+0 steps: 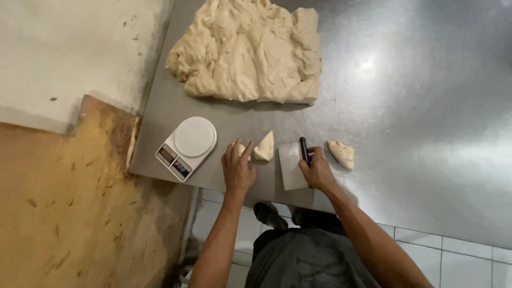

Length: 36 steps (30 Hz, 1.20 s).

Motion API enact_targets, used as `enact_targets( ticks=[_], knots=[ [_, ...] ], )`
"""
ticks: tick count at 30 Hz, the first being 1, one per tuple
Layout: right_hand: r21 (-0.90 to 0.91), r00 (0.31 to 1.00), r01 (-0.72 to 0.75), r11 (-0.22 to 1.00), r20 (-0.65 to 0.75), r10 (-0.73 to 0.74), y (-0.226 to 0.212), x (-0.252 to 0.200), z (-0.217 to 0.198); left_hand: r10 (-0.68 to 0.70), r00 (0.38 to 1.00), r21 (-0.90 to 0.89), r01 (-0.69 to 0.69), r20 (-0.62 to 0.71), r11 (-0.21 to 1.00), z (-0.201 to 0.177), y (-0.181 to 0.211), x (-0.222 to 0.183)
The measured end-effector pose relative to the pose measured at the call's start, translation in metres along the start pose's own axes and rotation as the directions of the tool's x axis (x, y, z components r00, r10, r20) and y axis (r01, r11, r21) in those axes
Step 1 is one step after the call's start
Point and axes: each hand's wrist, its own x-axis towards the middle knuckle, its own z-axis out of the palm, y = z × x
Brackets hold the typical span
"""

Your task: The recorder is seen cutting, weighing, and rounding portions of bread dough on a stainless steel table in a bakery.

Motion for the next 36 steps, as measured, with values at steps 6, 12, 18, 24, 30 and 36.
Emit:
enact_targets(
  ticks=[6,12,18,24,30,36],
  knots=[
    [0.2,0.957,-0.221,0.955,-0.144,0.252,0.016,-0.022,-0.111,0.017,0.997,0.103,-0.025,0.073,0.994,0.03,-0.044,0.03],
    [0.049,0.903,-0.278,0.959,-0.327,0.278,0.115,-0.026,-0.164,-0.111,0.974,-0.421,0.186,0.198,0.888,-0.014,-0.048,0.035],
    [-0.072,0.899,-0.362,0.929,-0.289,0.328,0.136,-0.024,-0.171,-0.113,0.994,-0.502,0.096,-0.003,0.86,-0.013,0.009,0.025],
    [-0.13,0.862,-0.49,0.862,-0.221,0.457,0.146,0.012,-0.16,0.18,0.972,-0.007,-0.183,-0.151,0.983,0.003,0.078,0.042],
    [-0.27,0.923,-0.384,0.883,-0.102,0.371,0.072,0.028,-0.125,-0.06,0.991,-0.156,0.079,0.122,0.985,0.074,0.027,0.059],
    [0.086,0.797,-0.602,0.794,0.005,0.604,0.072,0.013,-0.103,-0.396,0.887,-0.709,0.436,0.236,0.555,-0.034,0.004,0.073]
  ],
)
